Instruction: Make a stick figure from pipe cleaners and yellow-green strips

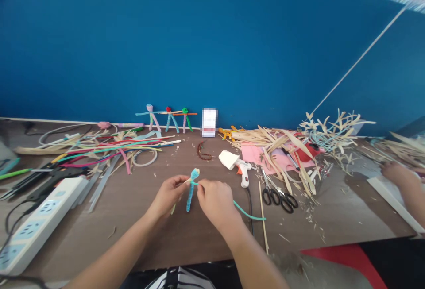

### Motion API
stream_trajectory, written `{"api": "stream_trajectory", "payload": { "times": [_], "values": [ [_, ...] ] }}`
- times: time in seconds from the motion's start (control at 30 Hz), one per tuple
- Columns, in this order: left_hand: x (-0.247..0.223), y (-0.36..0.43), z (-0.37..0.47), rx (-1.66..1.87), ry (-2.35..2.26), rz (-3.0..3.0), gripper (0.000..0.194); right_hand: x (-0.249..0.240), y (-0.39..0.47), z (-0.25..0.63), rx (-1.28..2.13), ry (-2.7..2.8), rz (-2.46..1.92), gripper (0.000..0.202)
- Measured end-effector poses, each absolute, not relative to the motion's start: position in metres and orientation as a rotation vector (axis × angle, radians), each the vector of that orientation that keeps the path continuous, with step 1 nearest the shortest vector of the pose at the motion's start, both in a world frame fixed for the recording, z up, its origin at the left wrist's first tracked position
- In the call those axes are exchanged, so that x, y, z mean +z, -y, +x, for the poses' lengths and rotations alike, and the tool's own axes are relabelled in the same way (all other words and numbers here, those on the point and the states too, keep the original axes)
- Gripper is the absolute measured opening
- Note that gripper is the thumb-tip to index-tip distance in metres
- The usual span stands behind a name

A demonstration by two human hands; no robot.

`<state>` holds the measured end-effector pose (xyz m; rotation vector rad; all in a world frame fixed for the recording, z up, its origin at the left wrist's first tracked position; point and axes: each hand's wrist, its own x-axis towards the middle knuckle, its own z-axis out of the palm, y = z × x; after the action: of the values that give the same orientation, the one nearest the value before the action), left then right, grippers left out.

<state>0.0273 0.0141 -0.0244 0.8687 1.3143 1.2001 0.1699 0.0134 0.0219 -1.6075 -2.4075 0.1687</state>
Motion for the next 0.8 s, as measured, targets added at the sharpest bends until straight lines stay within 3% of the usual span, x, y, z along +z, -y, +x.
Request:
{"api": "stream_trajectory", "payload": {
  "times": [0.8],
  "values": [
    [-0.0288,-0.0148,0.0238,1.240,-1.320,1.090,0.013,0.0237,-0.0143,0.1682,0.171,2.343,-1.553,0.020]
  ]
}}
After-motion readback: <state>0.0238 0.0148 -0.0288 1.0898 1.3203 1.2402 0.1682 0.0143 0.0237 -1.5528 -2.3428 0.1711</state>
